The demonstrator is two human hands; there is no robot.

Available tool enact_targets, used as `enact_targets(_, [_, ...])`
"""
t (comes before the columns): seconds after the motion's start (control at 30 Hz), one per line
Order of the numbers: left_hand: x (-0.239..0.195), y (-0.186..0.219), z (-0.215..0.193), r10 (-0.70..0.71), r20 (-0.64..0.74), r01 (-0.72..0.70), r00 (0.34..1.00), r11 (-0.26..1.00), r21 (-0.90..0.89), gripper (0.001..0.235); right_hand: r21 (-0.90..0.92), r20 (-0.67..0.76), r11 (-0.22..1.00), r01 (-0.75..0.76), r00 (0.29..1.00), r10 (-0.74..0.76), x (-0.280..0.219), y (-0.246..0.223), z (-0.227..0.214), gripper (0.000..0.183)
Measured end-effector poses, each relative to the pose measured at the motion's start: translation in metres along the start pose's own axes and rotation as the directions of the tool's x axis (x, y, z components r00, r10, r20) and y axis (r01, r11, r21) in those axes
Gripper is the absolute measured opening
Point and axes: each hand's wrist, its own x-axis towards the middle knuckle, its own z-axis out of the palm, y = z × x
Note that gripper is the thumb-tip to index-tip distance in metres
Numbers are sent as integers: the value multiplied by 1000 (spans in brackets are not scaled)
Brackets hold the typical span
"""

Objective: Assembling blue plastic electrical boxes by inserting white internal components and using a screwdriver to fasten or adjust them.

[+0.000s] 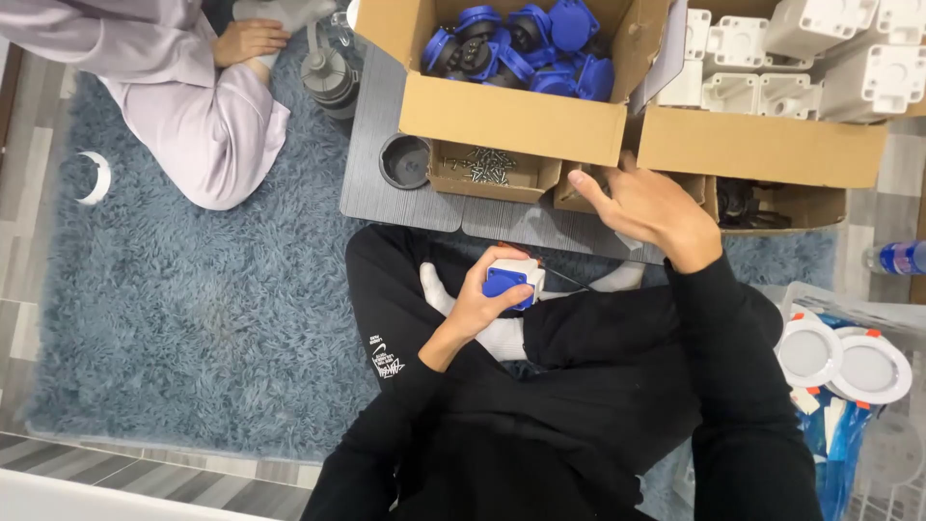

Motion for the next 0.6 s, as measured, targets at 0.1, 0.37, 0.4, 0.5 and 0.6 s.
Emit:
enact_targets(0.1, [-2, -5, 1, -14, -3, 14, 1000, 1000, -5, 57, -1, -20, 1000, -2, 1000, 2, 11, 14, 12, 97])
enact_targets(0.37, [-6, -3, 3, -43, -8, 43, 999, 999, -19, 54, -59, -56, 998, 13, 998, -16, 11, 9, 12, 98])
enact_targets(0.4, [-7, 0, 5, -54, -8, 53, 999, 998, -17, 54, -80, -58, 997, 18, 998, -23, 13, 10, 13, 98])
enact_targets(0.5, [-10, 4, 9, -57, 0, 57, 998, 998, -8, 54, -71, -35, 997, 13, 999, -15, 12, 9, 8, 101])
enact_targets(0.6, [-10, 14, 14, -74, 2, 74, 997, 997, -6, 53, -70, -81, 996, 54, 995, -59, -5, -3, -1, 98])
